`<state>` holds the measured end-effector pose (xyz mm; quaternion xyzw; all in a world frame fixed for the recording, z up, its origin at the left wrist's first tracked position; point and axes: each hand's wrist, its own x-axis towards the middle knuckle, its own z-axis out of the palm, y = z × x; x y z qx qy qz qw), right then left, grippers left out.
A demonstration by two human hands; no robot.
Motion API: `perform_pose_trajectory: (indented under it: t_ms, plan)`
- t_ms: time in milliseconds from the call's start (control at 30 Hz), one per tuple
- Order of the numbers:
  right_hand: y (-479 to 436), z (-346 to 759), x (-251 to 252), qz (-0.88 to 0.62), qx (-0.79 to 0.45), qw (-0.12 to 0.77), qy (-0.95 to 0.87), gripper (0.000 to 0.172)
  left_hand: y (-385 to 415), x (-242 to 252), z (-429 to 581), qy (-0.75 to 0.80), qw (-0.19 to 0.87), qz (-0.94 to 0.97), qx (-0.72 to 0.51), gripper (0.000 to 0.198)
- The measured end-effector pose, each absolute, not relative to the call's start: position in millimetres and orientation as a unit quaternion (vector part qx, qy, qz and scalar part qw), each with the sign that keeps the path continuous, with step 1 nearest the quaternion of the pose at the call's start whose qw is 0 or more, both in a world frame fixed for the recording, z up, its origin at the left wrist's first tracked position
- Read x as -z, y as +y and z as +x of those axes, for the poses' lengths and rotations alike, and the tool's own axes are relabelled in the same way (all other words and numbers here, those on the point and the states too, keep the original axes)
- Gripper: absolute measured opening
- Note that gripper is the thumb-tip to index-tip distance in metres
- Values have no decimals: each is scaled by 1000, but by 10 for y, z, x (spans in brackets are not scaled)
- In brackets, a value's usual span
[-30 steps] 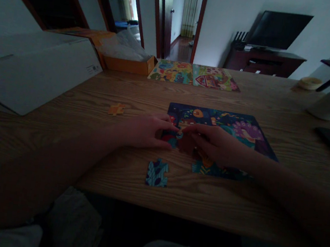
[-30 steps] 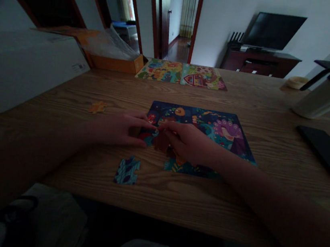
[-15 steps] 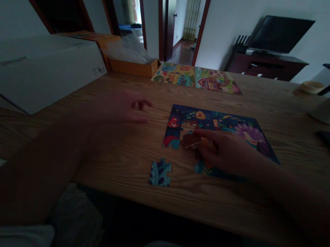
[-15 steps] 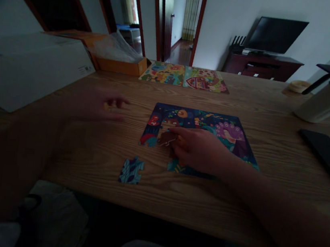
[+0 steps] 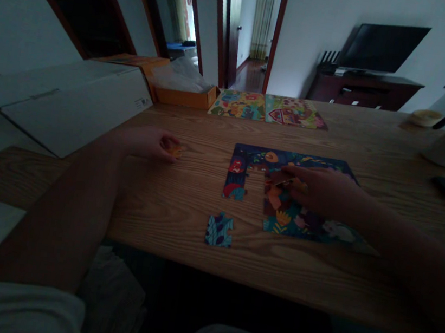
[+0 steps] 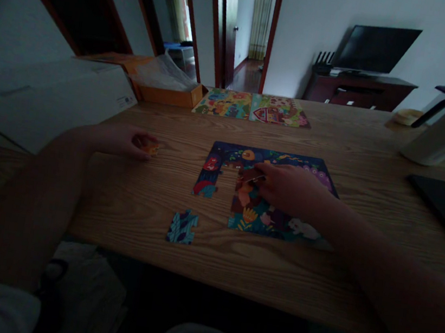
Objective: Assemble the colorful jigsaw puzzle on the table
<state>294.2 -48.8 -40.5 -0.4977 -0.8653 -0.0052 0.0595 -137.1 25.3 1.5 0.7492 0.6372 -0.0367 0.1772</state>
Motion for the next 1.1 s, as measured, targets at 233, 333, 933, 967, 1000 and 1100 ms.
perform_pose_trajectory:
  t_ms: [233,333,933,967,1000,1100]
  plan:
    - [-453,2981,423,-501,18,21,-865,41,191,-39,-1177,615,146,775,-12,65]
    - [-480,2951,399,-510,25,21,-859,42,171,-30,-1048,595,106,795,-51,57]
    - [-515,2878,320,-532,31,-16,-846,46,-73,185,-509,407,371,831,-71,40]
    - [-519,2873,311,-537,25,-17,-843,47,-62,137,-547,429,342,834,-62,41]
    - [-522,2867,302,-543,20,-18,-839,47,-55,84,-587,456,301,836,-54,41]
    - [-531,2855,286,-547,14,-14,-837,46,-65,-62,-677,533,155,831,-47,35]
